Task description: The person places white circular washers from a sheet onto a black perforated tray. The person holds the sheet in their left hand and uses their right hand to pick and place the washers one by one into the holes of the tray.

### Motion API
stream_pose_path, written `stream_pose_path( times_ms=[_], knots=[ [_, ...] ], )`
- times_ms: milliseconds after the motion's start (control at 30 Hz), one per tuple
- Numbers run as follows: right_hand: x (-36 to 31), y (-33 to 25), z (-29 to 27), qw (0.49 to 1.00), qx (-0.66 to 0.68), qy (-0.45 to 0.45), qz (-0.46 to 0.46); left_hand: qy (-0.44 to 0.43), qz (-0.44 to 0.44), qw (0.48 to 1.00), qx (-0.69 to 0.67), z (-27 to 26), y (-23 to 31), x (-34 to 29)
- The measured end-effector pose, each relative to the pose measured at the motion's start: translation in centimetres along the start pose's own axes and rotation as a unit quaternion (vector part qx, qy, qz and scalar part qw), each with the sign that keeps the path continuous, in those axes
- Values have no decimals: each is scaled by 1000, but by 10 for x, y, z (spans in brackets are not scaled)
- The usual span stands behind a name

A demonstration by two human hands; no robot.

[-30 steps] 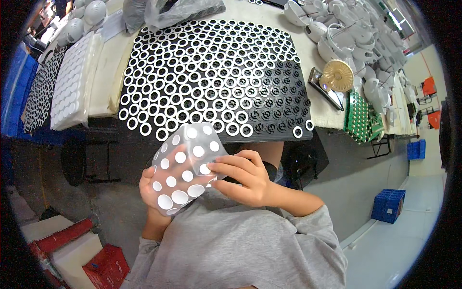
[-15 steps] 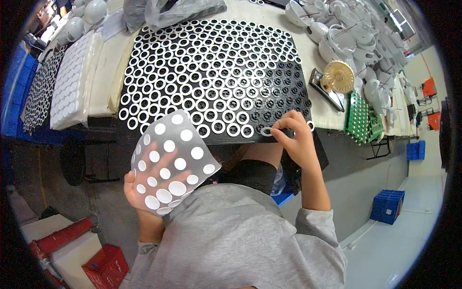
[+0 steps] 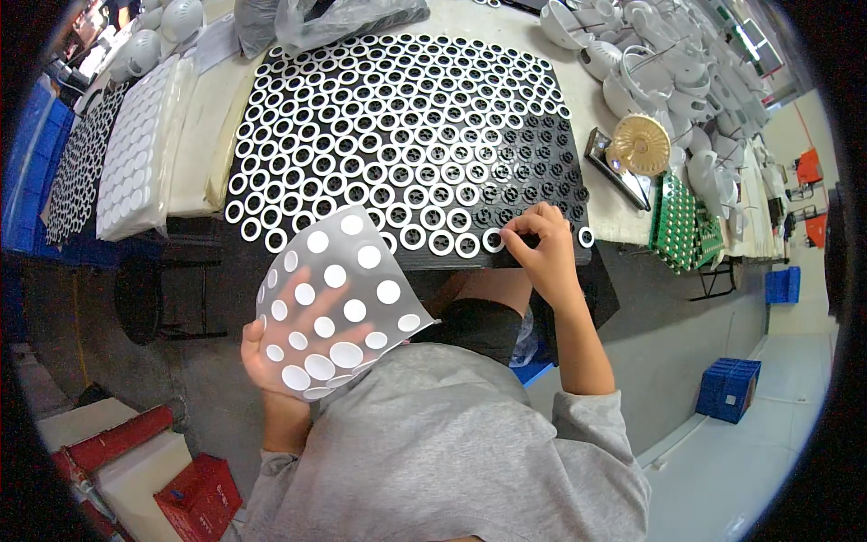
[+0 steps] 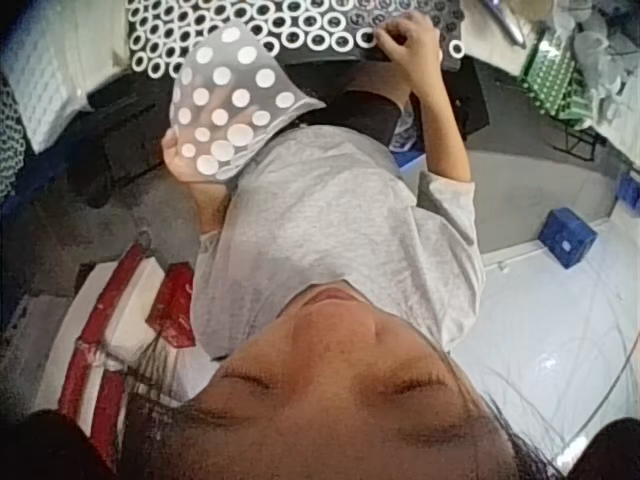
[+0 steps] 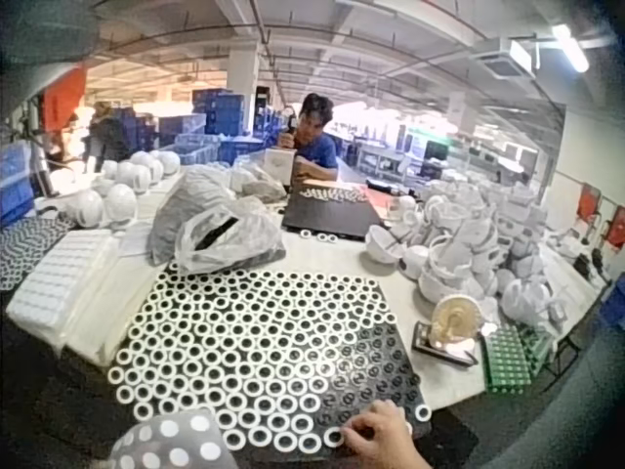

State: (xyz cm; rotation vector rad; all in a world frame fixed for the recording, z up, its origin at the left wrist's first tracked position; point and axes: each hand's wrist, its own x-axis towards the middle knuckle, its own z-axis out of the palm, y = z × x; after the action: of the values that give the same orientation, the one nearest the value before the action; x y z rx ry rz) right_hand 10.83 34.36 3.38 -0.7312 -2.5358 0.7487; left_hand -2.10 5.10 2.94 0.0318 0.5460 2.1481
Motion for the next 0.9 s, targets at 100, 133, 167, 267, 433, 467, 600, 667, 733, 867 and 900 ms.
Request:
stream_pose_path(
  times_ms=[100, 133, 167, 267, 433, 467, 600, 667, 733, 867, 900],
  knots=[
    [0, -1, 2, 1000, 1, -1, 3, 1, -1, 1000, 5, 1, 0, 0],
    [0, -1, 2, 1000, 2, 1, 2, 2, -4, 1000, 8, 1, 0, 0],
    [0, -1, 3, 1000, 1, 4, -1, 2, -2, 1000, 10, -1, -1, 1],
    [0, -2, 3, 1000, -1, 6, -2, -2, 0, 1000, 14, -3, 0, 0],
    [0, -2, 6, 999, -38, 20, -19, -12, -8, 1000, 2, 1, -2, 3],
    [0, -4, 6, 998, -44, 23, -24, -12, -9, 1000, 1, 2, 0, 2],
    [0, -3, 7, 998, -52, 32, -18, -11, -23, 1000, -10, 7, 2, 1],
    [-1, 0, 10, 996, -59, 52, -40, -11, -36, 999, -20, 7, 2, -1],
    [-2, -3, 9, 995, -69, 58, -37, -19, -55, 998, -34, 5, 0, -4],
    [-11, -30, 0, 989, -27, 120, -77, -31, -85, 995, -42, 5, -4, -5],
    [-18, -43, -3, 983, 13, 128, -131, -35, -91, 994, -42, 5, -5, -4]
  ],
)
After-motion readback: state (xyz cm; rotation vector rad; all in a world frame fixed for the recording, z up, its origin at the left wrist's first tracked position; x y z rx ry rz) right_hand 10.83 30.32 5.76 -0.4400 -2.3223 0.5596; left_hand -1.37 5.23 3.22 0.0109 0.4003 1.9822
